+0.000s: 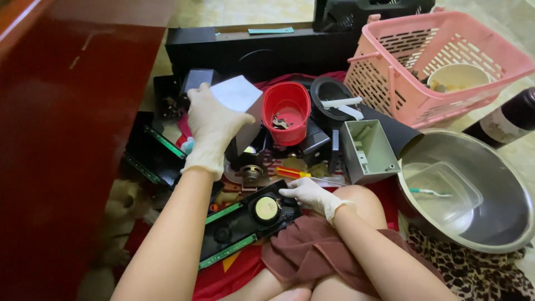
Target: The person sits on the floor wearing gloves and disassembles a black plastic appliance housing. They use a screwdriver to remove screws, lift out an internal fan and lamp assembly, separate the housing halves, and set parts aside among other components on the floor.
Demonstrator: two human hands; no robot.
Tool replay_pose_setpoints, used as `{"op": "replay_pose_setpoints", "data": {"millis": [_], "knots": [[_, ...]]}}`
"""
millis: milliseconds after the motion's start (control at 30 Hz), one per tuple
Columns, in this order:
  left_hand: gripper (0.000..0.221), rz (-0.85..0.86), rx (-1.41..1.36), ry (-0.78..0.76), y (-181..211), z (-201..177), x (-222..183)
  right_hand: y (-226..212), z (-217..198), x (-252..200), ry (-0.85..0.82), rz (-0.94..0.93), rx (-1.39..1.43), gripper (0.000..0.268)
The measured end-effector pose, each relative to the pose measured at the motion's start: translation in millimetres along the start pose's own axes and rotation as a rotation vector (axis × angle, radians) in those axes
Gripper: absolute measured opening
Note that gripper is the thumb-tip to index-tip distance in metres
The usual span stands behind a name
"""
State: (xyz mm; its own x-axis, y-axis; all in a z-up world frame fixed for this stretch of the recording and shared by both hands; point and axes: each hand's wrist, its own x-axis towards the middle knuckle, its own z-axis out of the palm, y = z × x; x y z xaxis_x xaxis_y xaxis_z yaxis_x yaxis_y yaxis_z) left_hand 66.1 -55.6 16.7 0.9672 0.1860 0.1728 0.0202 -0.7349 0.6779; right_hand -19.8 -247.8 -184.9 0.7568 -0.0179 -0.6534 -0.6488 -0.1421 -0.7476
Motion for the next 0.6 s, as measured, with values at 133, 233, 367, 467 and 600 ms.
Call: {"op": "replay_pose_setpoints", "data": {"millis": [133,233,367,467,600], "knots": [[0.093,-0.049,0.069,-0.055,4.8,8.8,13.1,2.8,-0.6,4.4,0.001,0.004,0.021,0.071],[0.096,-0.103,0.18,-0.153,7.5,8.0,21.8,-6.0,2.5,-4.6,-0.005,0.011,-0.014,0.075],[0.114,-0.107,0.167,-0.268,14.5,-6.7,14.0,-8.3,-0.6,-7.4,0.003,0.012,0.007,0.073],[0.118,-0.107,0.084,-0.309,20.5,-17.0,6.5,-9.0,1.5,-7.2,-0.001,0.002,0.015,0.071],[0.125,-0.07,0.014,-0.275,24.3,-28.3,-5.9,9.6,-5.7,13.6,0.022,-0.04,0.005,0.056]]}}
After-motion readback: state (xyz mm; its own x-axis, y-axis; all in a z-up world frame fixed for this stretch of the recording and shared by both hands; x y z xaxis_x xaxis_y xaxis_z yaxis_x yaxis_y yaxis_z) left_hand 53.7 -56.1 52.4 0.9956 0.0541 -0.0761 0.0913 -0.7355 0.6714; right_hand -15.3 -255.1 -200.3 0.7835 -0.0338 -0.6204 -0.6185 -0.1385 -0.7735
